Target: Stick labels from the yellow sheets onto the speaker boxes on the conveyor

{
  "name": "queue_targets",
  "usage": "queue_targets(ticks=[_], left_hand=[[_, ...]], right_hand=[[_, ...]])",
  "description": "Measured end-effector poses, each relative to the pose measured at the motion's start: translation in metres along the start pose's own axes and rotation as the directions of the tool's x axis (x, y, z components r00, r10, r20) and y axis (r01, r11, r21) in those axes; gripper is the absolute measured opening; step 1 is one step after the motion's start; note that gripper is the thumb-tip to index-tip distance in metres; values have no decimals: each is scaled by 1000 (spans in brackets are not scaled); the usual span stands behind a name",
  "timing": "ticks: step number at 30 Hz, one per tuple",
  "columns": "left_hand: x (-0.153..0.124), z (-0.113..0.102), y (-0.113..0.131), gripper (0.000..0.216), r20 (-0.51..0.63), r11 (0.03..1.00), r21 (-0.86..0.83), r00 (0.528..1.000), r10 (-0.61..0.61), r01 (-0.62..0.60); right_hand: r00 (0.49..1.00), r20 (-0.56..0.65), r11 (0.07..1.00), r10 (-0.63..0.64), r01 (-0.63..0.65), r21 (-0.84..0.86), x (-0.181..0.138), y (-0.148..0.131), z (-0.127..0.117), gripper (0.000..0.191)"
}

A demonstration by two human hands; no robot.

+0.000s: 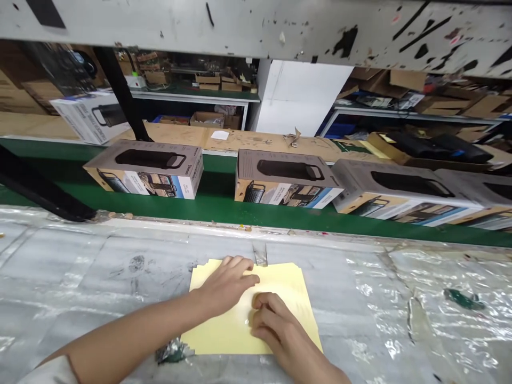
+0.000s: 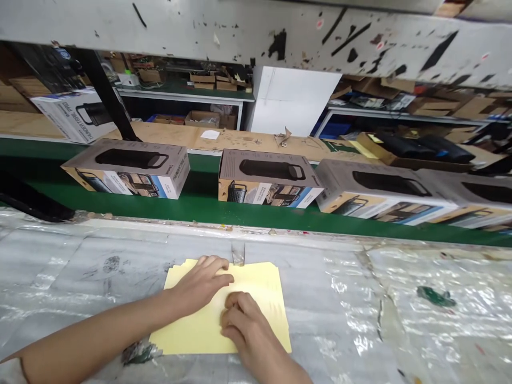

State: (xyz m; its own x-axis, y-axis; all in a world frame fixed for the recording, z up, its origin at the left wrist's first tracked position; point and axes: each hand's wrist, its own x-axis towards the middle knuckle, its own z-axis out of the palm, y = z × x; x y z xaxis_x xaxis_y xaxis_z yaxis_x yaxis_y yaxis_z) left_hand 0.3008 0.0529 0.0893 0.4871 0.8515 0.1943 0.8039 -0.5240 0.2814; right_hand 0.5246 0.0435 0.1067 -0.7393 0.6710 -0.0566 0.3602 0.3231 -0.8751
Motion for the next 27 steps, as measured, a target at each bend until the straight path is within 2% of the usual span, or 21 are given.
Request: queue_targets(ticks=[3,5,7,9,11,13,17,23,27], left_hand=[[1,0,1,16,59,994,62,995,84,-88],[3,-1,1,13,86,990,70,990,113,-119],[4,-2,1,10,93,991,62,989,112,-119],[5,-3,0,8,97,995,37,991,92,-96],[5,-4,0,7,94,998,2,994,55,-55],[5,-4,0,6,85,999,-36,996,17,-14],[7,-4,-2,10,71,994,-107,997,-17,24],[10,-10,-2,14,116,986,-159,993,-35,53],[13,-14,-2,15,160,977,-196,986,-48,80]], right_hand=[[997,48,958,59,-70,279,7,-2,-27,15],[996,55,941,71,-85,327,16,-3,-44,16],[997,71,979,37,-50,199,23,-3,-51,8],[994,92,997,-53,57,-52,26,-2,-44,18],[982,66,944,-177,188,-272,22,1,-27,30],[963,-11,887,-270,244,-393,14,6,-7,30],[950,-114,883,-290,219,-415,-1,10,12,20],[955,-164,914,-245,171,-369,-5,3,11,13],[948,-195,901,-252,156,-404,-10,-3,13,22]])
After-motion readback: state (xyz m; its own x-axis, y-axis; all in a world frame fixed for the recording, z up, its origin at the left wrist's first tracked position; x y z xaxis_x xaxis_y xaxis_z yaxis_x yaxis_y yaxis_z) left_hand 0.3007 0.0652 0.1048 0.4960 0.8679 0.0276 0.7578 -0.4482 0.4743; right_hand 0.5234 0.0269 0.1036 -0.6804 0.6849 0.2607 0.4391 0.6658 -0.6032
